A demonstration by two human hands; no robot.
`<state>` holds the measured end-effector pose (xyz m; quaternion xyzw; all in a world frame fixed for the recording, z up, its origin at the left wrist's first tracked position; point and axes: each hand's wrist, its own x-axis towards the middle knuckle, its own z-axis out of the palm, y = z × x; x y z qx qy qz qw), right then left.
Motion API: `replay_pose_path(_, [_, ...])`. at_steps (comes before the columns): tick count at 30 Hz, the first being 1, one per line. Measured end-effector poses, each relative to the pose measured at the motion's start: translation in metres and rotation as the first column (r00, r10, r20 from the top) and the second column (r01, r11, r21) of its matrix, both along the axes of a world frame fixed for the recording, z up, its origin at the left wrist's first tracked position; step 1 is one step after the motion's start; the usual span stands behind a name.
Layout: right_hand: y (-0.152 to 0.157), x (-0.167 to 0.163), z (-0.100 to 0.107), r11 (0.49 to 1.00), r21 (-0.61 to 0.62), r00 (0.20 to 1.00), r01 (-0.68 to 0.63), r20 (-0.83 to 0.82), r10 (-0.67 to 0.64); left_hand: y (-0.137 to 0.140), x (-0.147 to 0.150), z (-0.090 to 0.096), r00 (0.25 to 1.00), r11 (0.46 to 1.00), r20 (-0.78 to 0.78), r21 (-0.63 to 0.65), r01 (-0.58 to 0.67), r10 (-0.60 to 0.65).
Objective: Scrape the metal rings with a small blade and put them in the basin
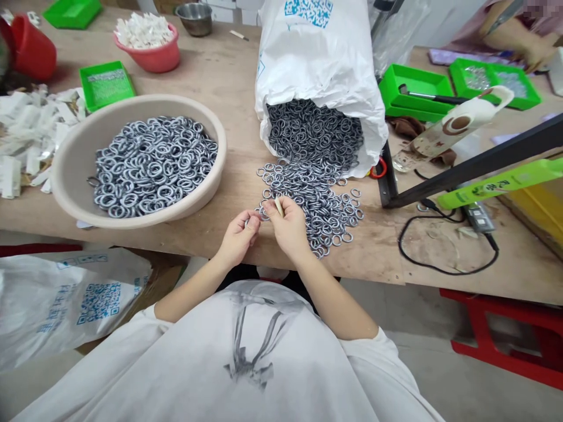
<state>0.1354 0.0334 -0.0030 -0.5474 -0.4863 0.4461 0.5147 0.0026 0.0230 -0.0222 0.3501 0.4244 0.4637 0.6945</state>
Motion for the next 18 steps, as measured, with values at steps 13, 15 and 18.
replay_pose_path(13, [-0.017,-0.005,0.002,0.996,0.069,0.993,-0.064,-0.094,0.07,-0.006,0.01,0.019,0.996,1.0,0.089,0.018,0.008,-0.009])
replay_pose_path(15, [-0.015,0.001,0.002,0.995,0.091,0.999,-0.034,-0.018,0.035,-0.007,0.008,0.024,0.99,0.998,0.129,-0.035,0.06,-0.055])
replay_pose_path(18, [-0.019,0.011,0.003,0.975,0.179,0.96,-0.128,0.27,0.076,-0.009,0.007,0.029,0.982,0.992,0.175,-0.093,0.085,-0.068])
